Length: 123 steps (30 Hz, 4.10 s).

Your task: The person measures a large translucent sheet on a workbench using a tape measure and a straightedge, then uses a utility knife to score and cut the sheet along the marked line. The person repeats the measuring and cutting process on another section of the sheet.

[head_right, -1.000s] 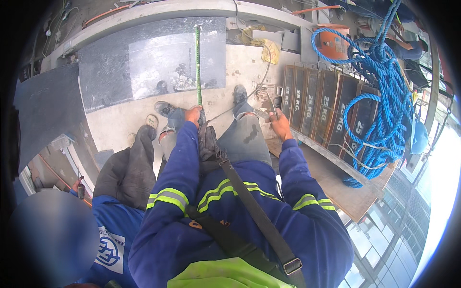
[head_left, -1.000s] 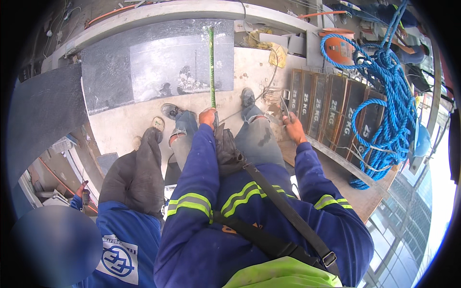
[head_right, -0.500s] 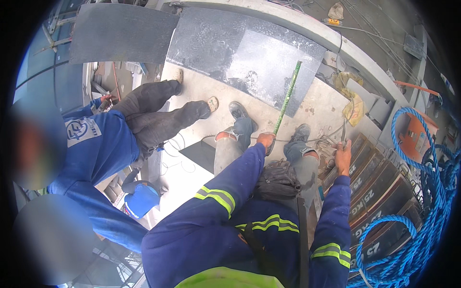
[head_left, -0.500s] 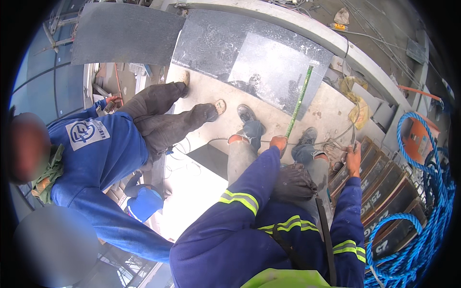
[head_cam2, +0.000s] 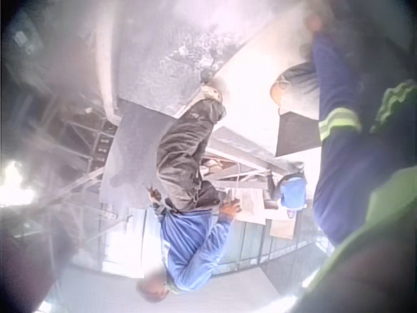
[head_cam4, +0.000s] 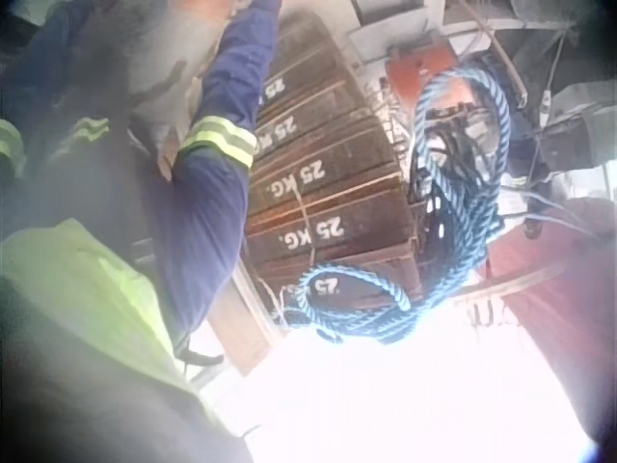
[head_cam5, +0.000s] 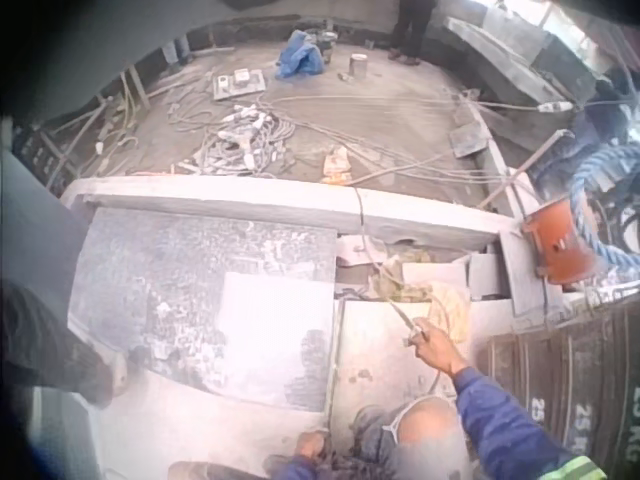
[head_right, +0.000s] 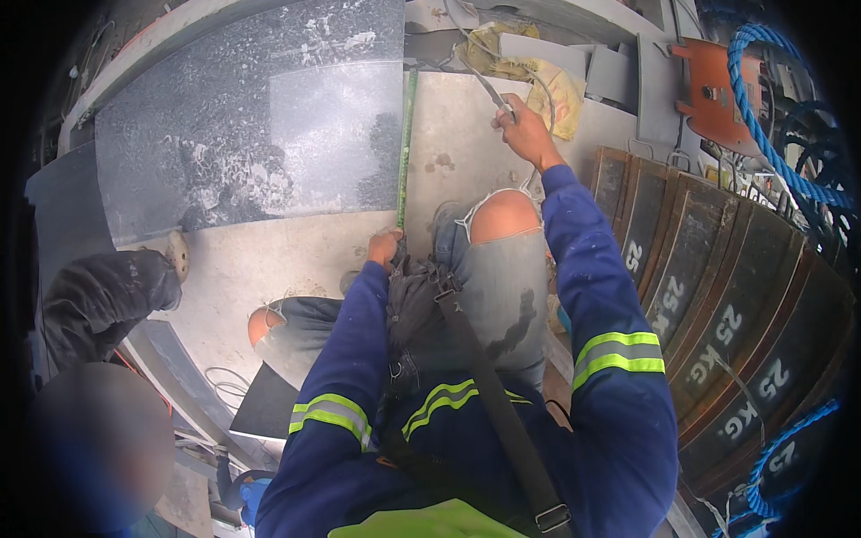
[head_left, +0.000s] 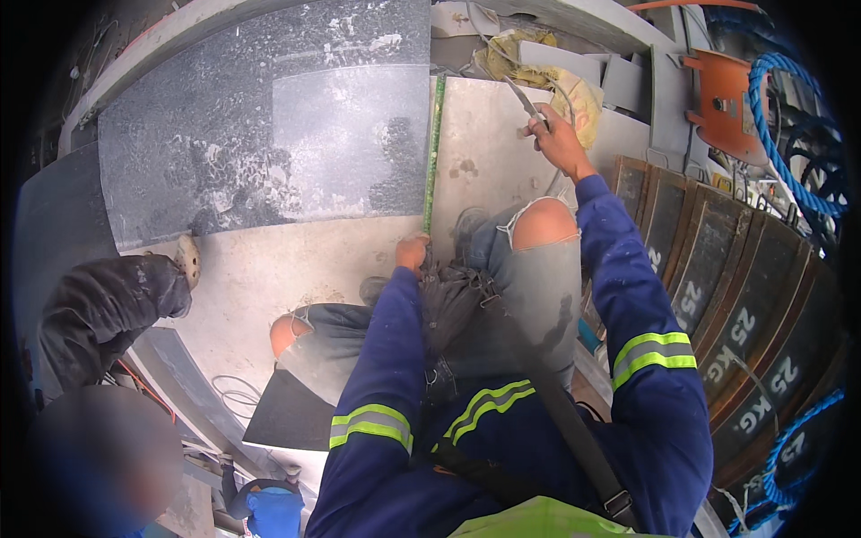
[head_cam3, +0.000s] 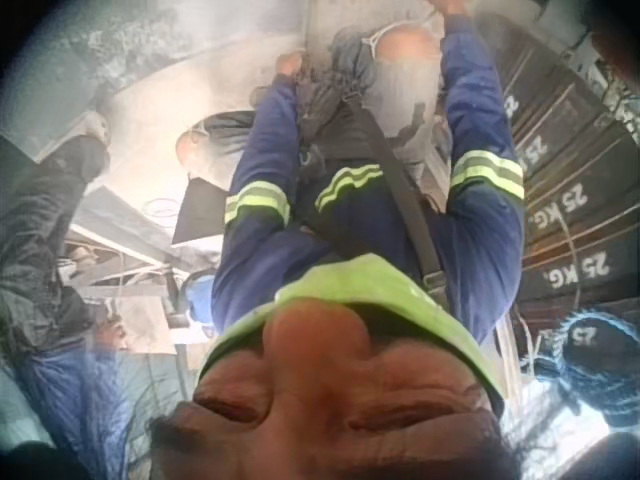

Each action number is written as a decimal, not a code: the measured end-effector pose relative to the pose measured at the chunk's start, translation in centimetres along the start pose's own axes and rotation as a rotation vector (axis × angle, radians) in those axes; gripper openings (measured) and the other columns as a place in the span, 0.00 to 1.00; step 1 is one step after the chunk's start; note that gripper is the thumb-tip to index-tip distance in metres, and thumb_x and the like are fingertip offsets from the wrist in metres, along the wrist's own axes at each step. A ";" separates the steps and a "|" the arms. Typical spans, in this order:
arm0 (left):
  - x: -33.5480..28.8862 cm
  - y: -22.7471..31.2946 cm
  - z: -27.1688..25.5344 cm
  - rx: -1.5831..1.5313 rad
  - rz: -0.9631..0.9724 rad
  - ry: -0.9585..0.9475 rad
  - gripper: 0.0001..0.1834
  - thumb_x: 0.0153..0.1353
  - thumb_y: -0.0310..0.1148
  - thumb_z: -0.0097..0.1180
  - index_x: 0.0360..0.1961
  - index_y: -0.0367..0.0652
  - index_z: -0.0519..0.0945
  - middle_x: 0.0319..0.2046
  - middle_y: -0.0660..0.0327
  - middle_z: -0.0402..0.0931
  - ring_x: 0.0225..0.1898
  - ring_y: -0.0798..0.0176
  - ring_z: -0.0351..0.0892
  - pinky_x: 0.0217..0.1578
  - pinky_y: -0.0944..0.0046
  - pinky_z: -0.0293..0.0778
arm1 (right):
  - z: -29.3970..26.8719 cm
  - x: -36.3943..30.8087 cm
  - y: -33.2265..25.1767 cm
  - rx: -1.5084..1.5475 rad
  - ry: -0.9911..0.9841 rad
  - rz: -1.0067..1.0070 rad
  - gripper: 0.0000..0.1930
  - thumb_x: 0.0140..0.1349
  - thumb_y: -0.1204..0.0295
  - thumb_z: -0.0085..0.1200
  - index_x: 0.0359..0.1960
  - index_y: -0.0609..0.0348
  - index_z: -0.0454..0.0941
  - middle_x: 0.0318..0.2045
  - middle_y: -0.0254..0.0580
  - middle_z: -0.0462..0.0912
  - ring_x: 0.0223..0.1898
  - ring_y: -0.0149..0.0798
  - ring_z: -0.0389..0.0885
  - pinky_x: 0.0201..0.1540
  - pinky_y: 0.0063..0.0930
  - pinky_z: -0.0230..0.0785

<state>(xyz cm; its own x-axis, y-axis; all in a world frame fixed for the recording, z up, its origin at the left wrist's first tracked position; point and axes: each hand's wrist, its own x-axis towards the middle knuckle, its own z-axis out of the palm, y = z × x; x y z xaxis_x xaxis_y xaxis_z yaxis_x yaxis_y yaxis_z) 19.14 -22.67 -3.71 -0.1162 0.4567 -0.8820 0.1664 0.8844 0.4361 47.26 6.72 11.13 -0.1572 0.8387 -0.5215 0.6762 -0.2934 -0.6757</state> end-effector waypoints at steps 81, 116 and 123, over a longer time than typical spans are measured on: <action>6.3 -0.9 -2.9 -0.320 -0.257 -0.160 0.24 0.66 0.46 0.65 0.58 0.45 0.89 0.51 0.54 0.87 0.31 0.59 0.83 0.18 0.50 0.69 | 20.8 -7.2 2.8 -0.970 -0.722 -0.284 0.37 0.63 0.70 0.59 0.76 0.41 0.64 0.43 0.56 0.85 0.43 0.62 0.89 0.44 0.53 0.80; 7.7 -4.5 -1.8 -0.538 -0.203 -0.117 0.18 0.70 0.38 0.64 0.54 0.39 0.89 0.46 0.58 0.89 0.42 0.62 0.87 0.39 0.56 0.80 | 22.0 -7.3 2.0 -0.998 -0.832 -0.210 0.38 0.67 0.64 0.58 0.80 0.38 0.59 0.54 0.55 0.84 0.52 0.61 0.88 0.50 0.52 0.81; 9.6 -3.7 0.8 -0.299 -0.166 -0.187 0.21 0.67 0.41 0.66 0.57 0.41 0.89 0.47 0.59 0.89 0.48 0.59 0.85 0.47 0.58 0.78 | 21.2 -6.5 8.3 -0.835 -0.817 0.108 0.31 0.72 0.57 0.55 0.77 0.28 0.63 0.54 0.51 0.84 0.60 0.55 0.84 0.56 0.50 0.79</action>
<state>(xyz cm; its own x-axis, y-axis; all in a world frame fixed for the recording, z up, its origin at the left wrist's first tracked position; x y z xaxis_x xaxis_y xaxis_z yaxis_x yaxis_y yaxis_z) 18.23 -21.69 -13.95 0.0677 0.3039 -0.9503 -0.1353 0.9465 0.2930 38.67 -10.85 -2.18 -0.2805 0.1953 -0.9398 0.9289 0.3017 -0.2146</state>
